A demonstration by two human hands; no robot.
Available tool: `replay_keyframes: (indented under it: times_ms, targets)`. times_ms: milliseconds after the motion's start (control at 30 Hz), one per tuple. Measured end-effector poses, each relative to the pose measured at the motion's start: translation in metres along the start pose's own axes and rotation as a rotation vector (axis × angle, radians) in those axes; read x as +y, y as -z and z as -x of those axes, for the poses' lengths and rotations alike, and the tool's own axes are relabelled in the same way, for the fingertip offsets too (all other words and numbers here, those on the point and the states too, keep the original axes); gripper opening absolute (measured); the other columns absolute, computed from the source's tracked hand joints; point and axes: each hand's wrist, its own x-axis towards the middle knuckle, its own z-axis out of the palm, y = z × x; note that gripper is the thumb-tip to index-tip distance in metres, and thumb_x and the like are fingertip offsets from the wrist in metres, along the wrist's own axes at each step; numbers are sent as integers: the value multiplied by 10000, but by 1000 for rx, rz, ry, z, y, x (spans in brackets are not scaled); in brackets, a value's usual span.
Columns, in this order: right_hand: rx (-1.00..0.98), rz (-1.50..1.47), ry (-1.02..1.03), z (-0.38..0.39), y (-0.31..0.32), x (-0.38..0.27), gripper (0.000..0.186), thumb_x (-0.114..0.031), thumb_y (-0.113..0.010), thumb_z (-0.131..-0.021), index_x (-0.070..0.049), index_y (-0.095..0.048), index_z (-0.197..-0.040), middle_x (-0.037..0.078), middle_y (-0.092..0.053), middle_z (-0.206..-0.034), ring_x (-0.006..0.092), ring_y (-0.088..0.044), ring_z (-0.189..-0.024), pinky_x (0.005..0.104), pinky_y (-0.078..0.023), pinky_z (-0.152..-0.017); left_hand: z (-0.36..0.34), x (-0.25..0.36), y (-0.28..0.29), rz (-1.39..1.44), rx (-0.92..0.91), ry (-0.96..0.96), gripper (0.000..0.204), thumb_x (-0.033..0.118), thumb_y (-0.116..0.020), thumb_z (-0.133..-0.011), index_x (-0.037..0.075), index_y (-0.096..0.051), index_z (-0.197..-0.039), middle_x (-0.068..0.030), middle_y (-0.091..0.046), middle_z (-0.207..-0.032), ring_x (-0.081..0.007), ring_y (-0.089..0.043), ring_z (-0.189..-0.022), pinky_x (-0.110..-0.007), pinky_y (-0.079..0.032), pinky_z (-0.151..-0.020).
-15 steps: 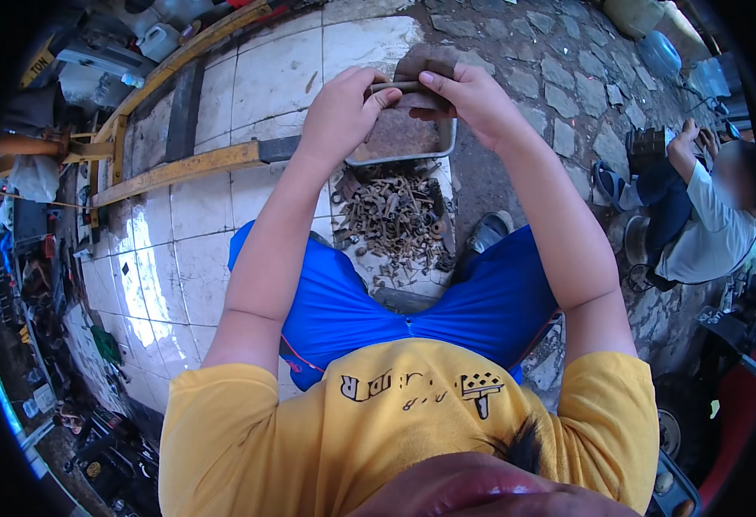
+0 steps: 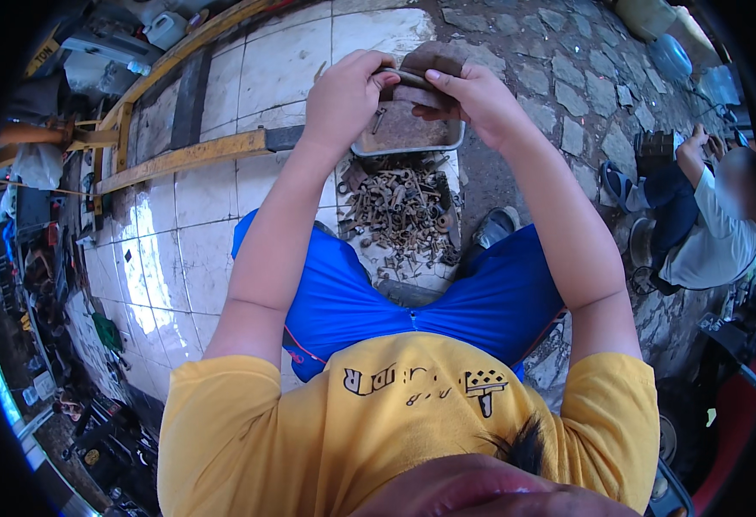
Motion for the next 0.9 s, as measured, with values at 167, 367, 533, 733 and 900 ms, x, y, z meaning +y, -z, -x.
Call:
replay_keyframes:
  times_ms: [167,367,533,733,900]
  targets:
    - [-45,4,-34,6,1,-12,360,-204,-611,-1088,88,-647,-1296,181,-747,-1187,272,-772,-993,389,-665,-891,0,2,2,-51,31,-55,192,234,-715,-966,152,-782,-1126,-73,-743,-1066,-341,-711,-990,-455,-560,-827]
    - [-15,-74,40,2,17,-22,391,-242,-544,-1118,45,-598,-1378,172,-713,-1307,310,-745,-1134,439,-650,-973,1,4,3,-34,26,-73,177,242,-702,-983,155,-784,-1114,-66,-744,-1069,-343,-710,-978,-454,-563,-816]
    - [223,-89,107,-2,30,-23,389,-306,-522,-1108,-4,-647,-1319,115,-725,-1237,233,-703,-1102,401,-602,-900,-5,-10,3,155,-43,93,252,301,-612,-1075,83,-732,-1117,-116,-739,-1052,-290,-725,-985,-404,-562,-839]
    - [166,-97,80,-3,19,-18,290,-241,-599,-1087,-49,-678,-1290,56,-734,-1152,173,-681,-979,330,-533,-825,-2,-9,-8,1099,-329,540,410,467,-491,-1147,99,-661,-1205,-18,-670,-1174,-170,-665,-1100,-370,-530,-1047]
    - [68,-233,107,6,4,-18,269,-124,-635,-1061,-32,-672,-1312,86,-740,-1255,227,-706,-1141,408,-573,-949,-2,-9,-13,1077,-354,443,441,496,-509,-1132,91,-675,-1191,-20,-681,-1202,-141,-636,-1153,-346,-512,-1064]
